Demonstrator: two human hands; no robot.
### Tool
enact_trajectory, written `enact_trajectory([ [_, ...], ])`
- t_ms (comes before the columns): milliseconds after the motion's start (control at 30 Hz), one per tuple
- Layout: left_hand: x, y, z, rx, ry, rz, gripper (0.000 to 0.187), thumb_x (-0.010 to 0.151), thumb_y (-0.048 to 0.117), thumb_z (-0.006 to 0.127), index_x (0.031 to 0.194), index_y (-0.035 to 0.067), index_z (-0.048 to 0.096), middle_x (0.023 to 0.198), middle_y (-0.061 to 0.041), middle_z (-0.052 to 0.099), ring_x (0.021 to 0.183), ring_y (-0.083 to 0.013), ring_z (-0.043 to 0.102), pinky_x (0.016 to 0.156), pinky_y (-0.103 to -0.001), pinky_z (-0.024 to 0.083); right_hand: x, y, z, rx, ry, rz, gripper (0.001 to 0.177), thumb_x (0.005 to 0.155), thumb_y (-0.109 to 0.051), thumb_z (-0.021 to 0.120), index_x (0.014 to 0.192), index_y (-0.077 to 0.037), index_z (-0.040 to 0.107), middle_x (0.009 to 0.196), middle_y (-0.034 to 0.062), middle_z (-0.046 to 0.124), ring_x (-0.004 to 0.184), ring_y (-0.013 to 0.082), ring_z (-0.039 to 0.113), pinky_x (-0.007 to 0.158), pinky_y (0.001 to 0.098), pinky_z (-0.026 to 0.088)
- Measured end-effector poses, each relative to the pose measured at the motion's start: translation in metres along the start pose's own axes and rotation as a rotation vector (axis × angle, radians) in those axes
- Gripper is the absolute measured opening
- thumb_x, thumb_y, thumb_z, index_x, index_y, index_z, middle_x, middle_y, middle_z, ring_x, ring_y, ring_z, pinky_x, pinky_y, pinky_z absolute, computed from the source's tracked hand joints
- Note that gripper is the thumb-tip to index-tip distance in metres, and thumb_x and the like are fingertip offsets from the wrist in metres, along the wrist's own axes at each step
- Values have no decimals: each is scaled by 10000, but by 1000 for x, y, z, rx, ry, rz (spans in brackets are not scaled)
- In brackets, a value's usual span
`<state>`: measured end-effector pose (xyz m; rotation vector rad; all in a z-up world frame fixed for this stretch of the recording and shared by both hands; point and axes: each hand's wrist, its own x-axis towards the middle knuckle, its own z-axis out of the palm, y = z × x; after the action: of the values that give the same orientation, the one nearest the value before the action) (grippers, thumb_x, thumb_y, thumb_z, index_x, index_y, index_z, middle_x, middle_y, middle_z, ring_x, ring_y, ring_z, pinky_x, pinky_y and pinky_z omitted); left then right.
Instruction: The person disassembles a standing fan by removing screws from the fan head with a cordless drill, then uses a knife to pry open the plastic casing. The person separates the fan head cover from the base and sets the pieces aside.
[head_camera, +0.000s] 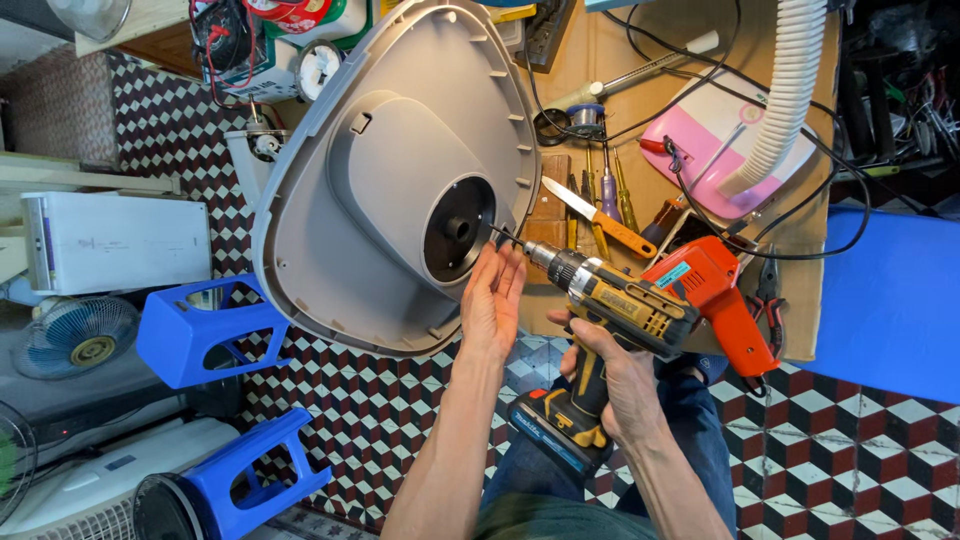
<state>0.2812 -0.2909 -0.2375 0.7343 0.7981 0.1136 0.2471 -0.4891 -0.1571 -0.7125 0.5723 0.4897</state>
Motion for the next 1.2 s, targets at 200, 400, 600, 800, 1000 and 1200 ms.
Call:
enact_trajectory([
  [200,28,9,6,-91,-103,19,446,1013,96,604,1444,7,535,1299,-106,652,1182,-209,635,1058,-358,510,18,8,17,22,-29,9,353,870,-150,722,1178,12,663,1071,163,773,622,129,662,522,234,550],
  [400,40,13,7,-73,-55,-2,495,964,33,650,1441,-17,528,1283,-139,664,1202,-216,643,1061,-335,531,21,12,20,3,-19,-3,341,868,-150,719,1166,4,661,1042,169,771,609,128,654,521,240,555],
  [600,29,13,12,-33,17,-2,573,926,46,694,1464,-15,507,1274,-141,674,1162,-193,661,1034,-310,547,19,13,15,-46,-18,-15,337,859,-158,721,1147,7,660,1021,180,775,591,135,663,499,240,565],
  [800,20,21,21,-20,-3,-11,620,927,58,697,1502,13,468,1258,-122,677,1148,-176,662,1024,-296,556,20,16,14,3,-22,-9,338,855,-149,716,1155,-10,645,1011,178,770,589,131,667,505,238,578],
  [1000,19,24,24,-14,-31,-15,617,935,64,696,1504,3,465,1255,-131,676,1147,-185,668,1002,-288,562,23,13,14,-7,-9,17,328,859,-154,717,1146,-8,650,1014,173,773,586,129,664,510,239,577],
  [1200,20,23,22,-24,-7,-12,616,929,60,698,1500,10,473,1264,-137,670,1149,-195,667,1005,-300,561,24,9,13,-6,-38,8,325,861,-153,724,1142,-2,662,994,176,772,581,131,666,509,241,574],
])
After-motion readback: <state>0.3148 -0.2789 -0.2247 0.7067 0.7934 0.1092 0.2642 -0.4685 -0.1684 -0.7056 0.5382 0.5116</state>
